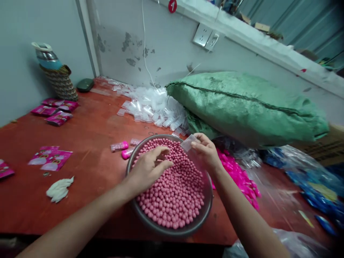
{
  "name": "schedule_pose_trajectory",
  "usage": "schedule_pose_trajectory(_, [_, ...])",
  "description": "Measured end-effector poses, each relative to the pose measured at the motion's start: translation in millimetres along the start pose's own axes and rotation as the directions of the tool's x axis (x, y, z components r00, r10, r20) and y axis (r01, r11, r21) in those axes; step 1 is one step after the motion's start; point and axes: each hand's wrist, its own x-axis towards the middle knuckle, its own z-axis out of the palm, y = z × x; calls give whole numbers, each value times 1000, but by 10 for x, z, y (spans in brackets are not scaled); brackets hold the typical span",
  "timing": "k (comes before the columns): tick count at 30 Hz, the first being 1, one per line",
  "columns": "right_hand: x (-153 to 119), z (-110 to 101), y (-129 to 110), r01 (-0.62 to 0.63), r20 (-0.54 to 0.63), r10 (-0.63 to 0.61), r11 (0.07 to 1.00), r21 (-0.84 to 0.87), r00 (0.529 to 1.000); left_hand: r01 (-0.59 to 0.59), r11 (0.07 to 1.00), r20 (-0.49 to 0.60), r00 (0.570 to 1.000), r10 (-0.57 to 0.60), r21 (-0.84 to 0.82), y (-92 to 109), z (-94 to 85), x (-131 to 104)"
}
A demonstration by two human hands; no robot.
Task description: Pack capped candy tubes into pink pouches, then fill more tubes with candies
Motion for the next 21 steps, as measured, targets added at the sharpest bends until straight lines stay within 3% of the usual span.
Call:
schedule_pose_trajectory(3, [-407, 379, -44, -20, 57, 12, 990, 140, 998, 13, 991, -53, 998, -21, -132, 31, 178, -105])
schedule_pose_trajectory(5, [-587, 495, -27, -14, 78, 4, 992, 125, 997, 1, 991, -105, 994, -15, -134, 39, 217, -176])
schedule_pose_trajectory(7, [-695, 503, -34, 50, 112, -47, 998, -26, 993, -19, 998, -102, 995, 12, -66, 54, 188, -243])
schedule_pose_trajectory(9, [-744, 448, -84, 193, 202, -136, 935, -296, 970, -64, 997, -59, 996, 67, 37, 74, 119, -298])
schedule_pose_trajectory(11, [-743, 378, -144, 380, 368, -195, 748, -544, 909, -129, 985, -20, 991, 132, 112, 77, 45, -331])
schedule_pose_trajectory(13, [-693, 318, -161, 523, 513, -169, 492, -696, 842, -150, 981, -36, 987, 155, 124, 37, -15, -338])
schedule_pose_trajectory(15, [-607, 282, -104, 564, 563, -80, 242, -790, 823, -89, 994, -100, 990, 95, 71, -49, -61, -319])
schedule_pose_trajectory(17, [-513, 287, 18, 544, 547, 23, 74, -836, 837, -1, 1000, -165, 986, -3, -25, -152, -96, -287])
schedule_pose_trajectory(18, [-472, 311, 93, 539, 541, 66, 57, -841, 838, 25, 997, -187, 982, -39, -74, -197, -109, -270])
schedule_pose_trajectory(19, [-439, 348, 168, 534, 542, 97, 102, -840, 835, 36, 993, -202, 978, -58, -112, -233, -121, -256])
schedule_pose_trajectory(21, [-400, 453, 302, 499, 548, 125, 286, -818, 827, 23, 990, -230, 972, -55, -141, -275, -135, -236])
